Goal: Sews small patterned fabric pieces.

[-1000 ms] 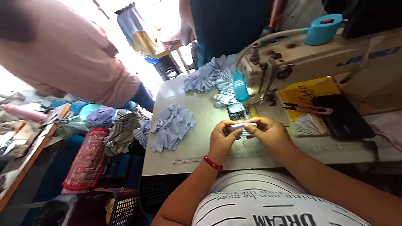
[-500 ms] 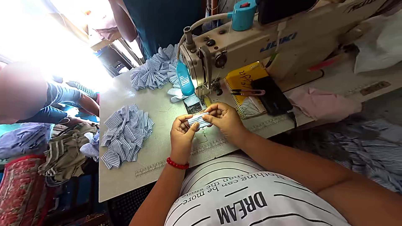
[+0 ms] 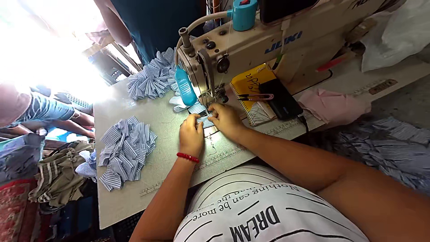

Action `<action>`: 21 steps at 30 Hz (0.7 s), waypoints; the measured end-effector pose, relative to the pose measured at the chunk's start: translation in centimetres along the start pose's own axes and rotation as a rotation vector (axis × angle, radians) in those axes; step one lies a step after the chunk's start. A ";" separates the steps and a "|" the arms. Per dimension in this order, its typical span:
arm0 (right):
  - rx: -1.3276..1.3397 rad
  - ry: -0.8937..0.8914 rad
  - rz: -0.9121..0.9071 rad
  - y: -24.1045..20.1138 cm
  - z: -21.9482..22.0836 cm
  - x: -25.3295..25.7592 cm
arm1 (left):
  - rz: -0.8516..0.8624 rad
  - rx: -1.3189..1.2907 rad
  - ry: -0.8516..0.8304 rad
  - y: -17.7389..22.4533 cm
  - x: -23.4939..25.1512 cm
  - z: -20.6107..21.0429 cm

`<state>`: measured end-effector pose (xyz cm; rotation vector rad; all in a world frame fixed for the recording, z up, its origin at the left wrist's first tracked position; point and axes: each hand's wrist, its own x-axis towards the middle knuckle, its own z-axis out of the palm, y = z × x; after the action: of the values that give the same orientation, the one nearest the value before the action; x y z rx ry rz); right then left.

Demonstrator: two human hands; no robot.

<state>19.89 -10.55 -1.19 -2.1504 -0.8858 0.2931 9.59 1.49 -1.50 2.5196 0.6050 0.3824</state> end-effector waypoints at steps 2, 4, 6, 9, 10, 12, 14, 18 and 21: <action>-0.013 -0.002 -0.015 0.2 0.0 -0.3 | 0.075 0.098 0.044 0.1 -0.1 0.4; 0.016 -0.032 -0.002 0.6 0.1 0.0 | 0.172 0.157 0.133 -0.3 -0.2 0.6; 0.028 -0.045 0.017 1.1 0.4 0.4 | 0.294 0.201 0.150 -0.8 -0.4 0.8; 0.013 -0.041 0.046 0.6 0.3 0.6 | 0.375 0.269 0.040 -1.0 -0.6 0.8; -0.002 -0.048 0.059 0.6 0.1 0.6 | 0.380 0.273 0.012 -0.9 -0.6 0.8; -0.024 -0.052 0.068 0.6 0.1 0.6 | 0.385 0.261 -0.008 -0.9 -0.7 0.7; -0.025 -0.058 0.061 0.5 0.0 0.5 | 0.388 0.245 -0.010 -1.1 -0.9 0.6; 0.003 -0.002 -0.123 0.8 -0.2 -0.5 | 0.399 0.224 -0.011 -1.4 -1.0 0.5; -0.099 0.012 -0.280 1.5 -0.4 -2.3 | 0.417 0.208 -0.021 -1.7 -1.0 0.4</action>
<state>19.13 -12.98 -2.21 -2.0813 -1.2006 0.0972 8.30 2.14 -2.91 2.8451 0.1077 0.4586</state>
